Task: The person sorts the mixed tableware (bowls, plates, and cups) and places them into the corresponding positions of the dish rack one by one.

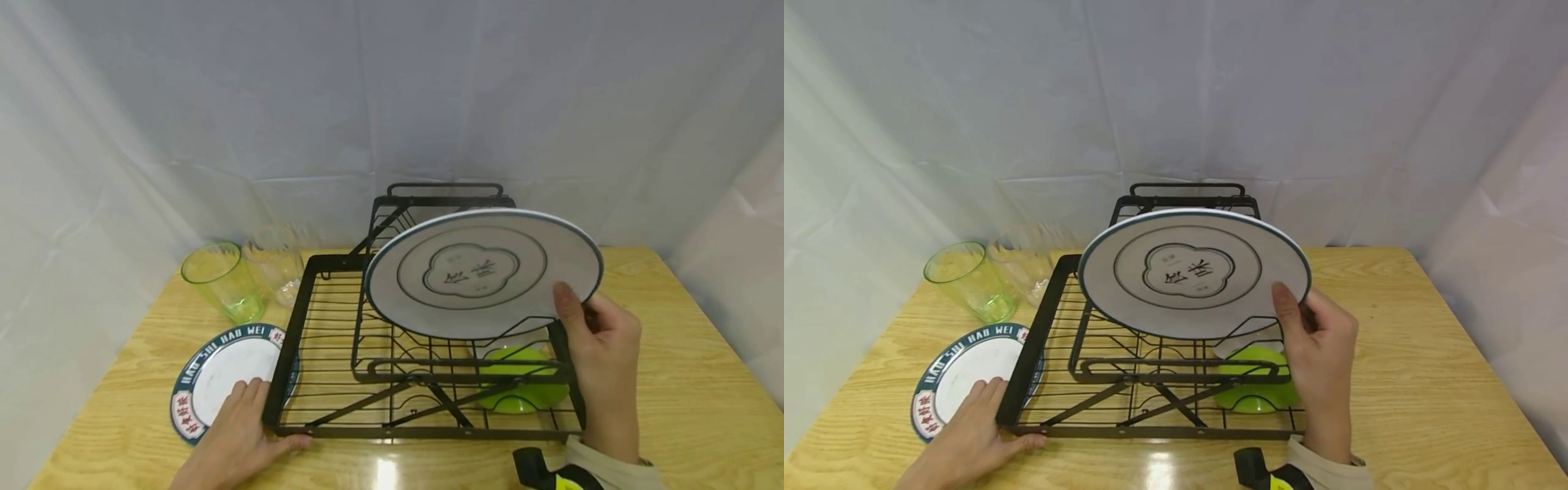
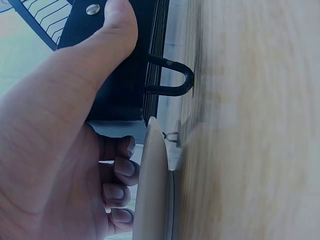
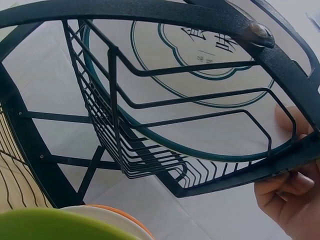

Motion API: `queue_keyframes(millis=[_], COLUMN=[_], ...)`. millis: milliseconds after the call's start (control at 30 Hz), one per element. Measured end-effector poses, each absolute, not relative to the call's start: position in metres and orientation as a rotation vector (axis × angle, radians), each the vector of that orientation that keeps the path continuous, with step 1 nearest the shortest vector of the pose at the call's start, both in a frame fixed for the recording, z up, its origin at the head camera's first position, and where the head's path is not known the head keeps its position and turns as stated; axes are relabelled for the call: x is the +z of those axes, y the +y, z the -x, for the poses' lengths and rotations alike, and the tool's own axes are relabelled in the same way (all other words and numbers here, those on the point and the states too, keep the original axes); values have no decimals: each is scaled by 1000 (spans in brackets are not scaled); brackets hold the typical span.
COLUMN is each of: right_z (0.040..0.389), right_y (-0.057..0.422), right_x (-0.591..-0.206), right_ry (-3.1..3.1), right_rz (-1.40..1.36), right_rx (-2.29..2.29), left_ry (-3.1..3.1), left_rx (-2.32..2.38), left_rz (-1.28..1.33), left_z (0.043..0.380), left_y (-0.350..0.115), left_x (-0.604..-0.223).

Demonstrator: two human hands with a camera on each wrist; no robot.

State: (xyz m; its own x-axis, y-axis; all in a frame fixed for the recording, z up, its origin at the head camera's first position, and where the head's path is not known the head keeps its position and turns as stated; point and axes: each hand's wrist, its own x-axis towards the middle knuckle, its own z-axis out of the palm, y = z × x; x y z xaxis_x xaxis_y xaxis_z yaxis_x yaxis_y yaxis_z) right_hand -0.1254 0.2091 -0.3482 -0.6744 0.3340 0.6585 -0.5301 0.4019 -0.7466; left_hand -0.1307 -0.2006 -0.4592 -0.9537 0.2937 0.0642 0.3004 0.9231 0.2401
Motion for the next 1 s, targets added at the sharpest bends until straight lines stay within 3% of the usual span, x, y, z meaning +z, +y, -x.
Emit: queue_keyframes(millis=[200,1000], right_z=[128,134], right_y=[208,204], right_x=[-349,-350], right_ry=[-1662,-1463], right_rz=[-290,-269], right_rx=[1571,1369], left_ry=[-3027,-3044], left_rx=[-393,-404], left_rz=[488,487], left_z=[131,130], left_y=[-201,-201], left_x=[-460,-459])
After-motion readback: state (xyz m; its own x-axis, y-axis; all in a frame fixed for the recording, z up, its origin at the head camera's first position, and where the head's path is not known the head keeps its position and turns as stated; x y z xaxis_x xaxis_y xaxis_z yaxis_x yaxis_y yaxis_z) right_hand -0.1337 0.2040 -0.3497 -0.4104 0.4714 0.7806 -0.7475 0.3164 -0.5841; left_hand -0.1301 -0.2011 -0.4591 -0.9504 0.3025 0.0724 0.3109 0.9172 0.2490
